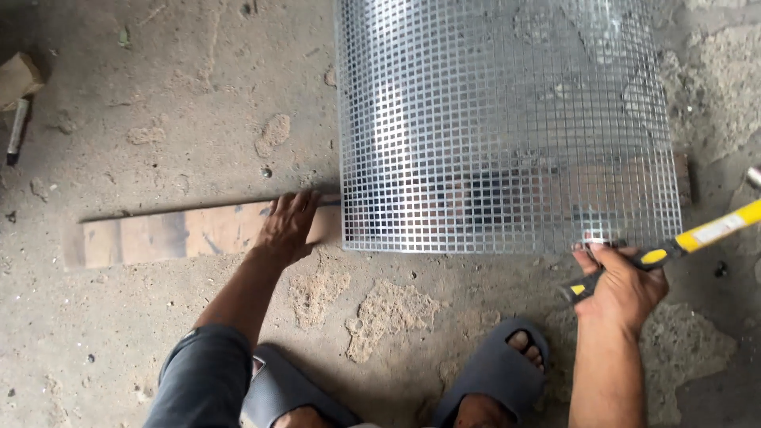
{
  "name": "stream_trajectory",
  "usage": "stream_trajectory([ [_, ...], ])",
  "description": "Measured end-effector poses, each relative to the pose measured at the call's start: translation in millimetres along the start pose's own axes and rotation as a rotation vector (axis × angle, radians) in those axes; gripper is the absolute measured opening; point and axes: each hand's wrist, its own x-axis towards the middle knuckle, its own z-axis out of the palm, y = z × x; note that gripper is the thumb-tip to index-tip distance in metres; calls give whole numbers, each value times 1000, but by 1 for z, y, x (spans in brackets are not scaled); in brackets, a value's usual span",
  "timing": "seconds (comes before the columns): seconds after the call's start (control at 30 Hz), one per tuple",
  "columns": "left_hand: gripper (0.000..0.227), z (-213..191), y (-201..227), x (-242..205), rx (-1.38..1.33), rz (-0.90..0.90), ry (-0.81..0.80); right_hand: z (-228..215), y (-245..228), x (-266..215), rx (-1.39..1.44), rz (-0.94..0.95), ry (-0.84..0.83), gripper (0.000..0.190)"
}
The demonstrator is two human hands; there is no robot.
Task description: The person uses a hammer to strike and flatten a piece of metal mesh grid placed on a wooden plank on a concrete floor.
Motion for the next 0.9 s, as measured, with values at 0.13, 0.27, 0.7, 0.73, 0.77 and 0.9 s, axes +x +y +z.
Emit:
stream_trajectory([
  [0.13,118,12,-5,-25,25,10,-84,-6,38,26,-112,-93,-53,32],
  [0.27,121,-4,11,-32,67,-87,-291,-9,67,41,-168,72,-31,29],
  [0.7,93,-26,229,45,20,20,-324,-56,61,-3,-611,-246,-466,11],
  [0.73,93,-23,230,45,12,13,-326,-62,60,2,-619,-246,-473,11],
  [0.77,97,-21,232,44,16,9,-326,-68,58,8,-889,-419,-612,20],
  [0.9,104,-34,237,42,14,-37,-343,-42,63,7,-1331,-542,-1125,28],
])
